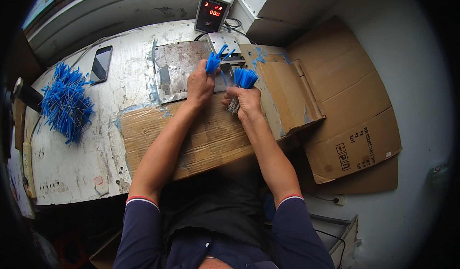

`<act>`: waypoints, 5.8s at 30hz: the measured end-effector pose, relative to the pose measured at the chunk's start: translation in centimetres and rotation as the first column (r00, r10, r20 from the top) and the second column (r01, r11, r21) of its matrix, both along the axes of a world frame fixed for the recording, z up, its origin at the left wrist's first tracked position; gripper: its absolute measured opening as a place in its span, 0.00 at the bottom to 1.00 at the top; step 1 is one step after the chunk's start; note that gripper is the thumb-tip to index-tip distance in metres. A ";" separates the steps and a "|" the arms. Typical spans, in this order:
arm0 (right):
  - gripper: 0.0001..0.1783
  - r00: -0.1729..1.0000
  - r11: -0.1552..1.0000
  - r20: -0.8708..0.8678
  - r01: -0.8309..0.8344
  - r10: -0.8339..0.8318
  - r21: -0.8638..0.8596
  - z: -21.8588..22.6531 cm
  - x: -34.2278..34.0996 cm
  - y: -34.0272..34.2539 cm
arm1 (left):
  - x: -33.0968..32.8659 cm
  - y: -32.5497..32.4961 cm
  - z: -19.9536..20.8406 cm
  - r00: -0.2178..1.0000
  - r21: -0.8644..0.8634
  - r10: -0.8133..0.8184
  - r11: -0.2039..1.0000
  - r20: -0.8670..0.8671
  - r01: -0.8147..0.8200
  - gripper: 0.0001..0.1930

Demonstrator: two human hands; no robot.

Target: Manually assemble and secure blue brush-like components using a small workbench fixture.

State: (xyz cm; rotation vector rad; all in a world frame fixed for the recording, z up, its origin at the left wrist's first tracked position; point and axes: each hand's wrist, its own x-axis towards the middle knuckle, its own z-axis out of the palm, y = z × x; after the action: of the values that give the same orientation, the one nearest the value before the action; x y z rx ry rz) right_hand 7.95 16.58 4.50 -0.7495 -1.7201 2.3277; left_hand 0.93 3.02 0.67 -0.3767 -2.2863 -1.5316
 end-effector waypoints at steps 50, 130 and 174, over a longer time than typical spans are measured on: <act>0.08 0.990 0.980 -0.142 0.047 -0.019 0.193 -1.4 -2.2 2.4 | -0.3 -0.6 0.0 0.905 -0.035 0.270 0.954 -0.328 -0.297 0.09; 0.09 0.995 0.995 0.000 -0.105 0.105 0.006 0.2 -0.9 1.9 | 0.3 -0.6 -0.8 0.978 -0.362 0.056 0.923 -0.202 -0.128 0.06; 0.07 0.985 0.929 -0.041 -0.146 0.170 0.339 -0.6 -3.9 3.5 | -0.5 -0.4 -0.1 0.956 0.214 0.274 0.945 -0.101 -0.248 0.11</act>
State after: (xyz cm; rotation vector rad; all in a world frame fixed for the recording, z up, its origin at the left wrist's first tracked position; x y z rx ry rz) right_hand 4.06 20.08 3.89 -0.4774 -2.1377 2.0392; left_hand 0.38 2.59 0.61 -0.1081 -1.9703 -1.5330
